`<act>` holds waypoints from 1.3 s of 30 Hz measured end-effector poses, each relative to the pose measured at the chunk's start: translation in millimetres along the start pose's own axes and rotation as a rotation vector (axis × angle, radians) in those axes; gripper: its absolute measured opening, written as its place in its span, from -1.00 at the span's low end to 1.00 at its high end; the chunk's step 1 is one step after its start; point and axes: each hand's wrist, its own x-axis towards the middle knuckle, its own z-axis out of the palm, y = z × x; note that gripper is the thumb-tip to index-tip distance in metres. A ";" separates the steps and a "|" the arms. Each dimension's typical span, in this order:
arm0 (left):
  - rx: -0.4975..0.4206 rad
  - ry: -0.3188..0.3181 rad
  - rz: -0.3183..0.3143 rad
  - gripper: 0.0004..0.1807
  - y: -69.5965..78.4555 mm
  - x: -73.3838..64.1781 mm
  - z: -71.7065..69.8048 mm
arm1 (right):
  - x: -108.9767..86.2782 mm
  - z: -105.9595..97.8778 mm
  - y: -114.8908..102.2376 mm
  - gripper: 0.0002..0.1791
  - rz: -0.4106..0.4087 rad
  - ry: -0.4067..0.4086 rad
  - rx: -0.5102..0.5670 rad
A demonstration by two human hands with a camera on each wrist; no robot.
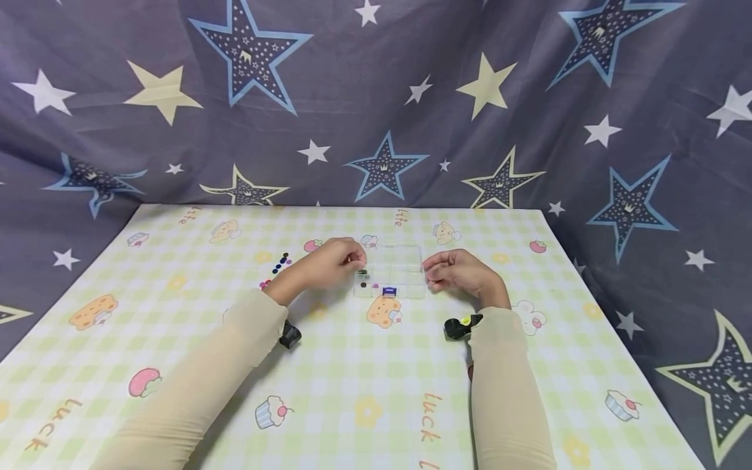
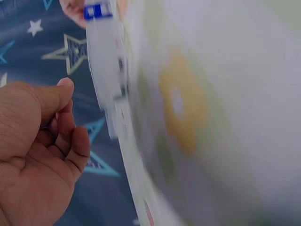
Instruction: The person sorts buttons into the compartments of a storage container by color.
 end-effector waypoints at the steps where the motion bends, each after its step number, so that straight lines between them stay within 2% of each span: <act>1: 0.005 0.005 -0.010 -0.87 -4.7 -2.6 -3.2 | 0.1 0.0 0.4 -0.62 -0.006 -0.006 -0.005; 9: 0.027 0.042 -0.084 -0.87 -42.9 -31.0 -33.6 | -1.2 0.9 -0.2 -0.64 -0.009 0.004 -0.007; 12: 0.016 0.041 -0.134 -0.85 -59.3 -45.2 -44.9 | -0.6 1.7 -0.5 -0.63 -0.005 0.001 -0.015; 16: 0.027 0.034 -0.195 -0.83 -77.9 -59.9 -54.7 | -0.1 0.3 0.2 -0.62 0.003 0.002 -0.029; 19: 0.055 0.041 -0.214 -0.84 -87.0 -66.6 -60.2 | 0.5 -0.3 0.6 -0.61 0.006 0.004 -0.030; 25: 0.088 0.048 -0.206 -0.86 -94.6 -70.9 -65.7 | -0.6 1.7 -0.4 -0.61 0.004 -0.001 -0.006; 33: 0.068 -0.010 -0.265 -0.90 -104.7 -70.1 -59.1 | -2.7 4.3 -1.7 -0.62 0.012 0.020 0.013; 39: 0.064 0.001 -0.280 -0.91 -103.8 -65.4 -56.7 | -2.8 3.3 -2.3 -0.61 0.009 0.016 0.013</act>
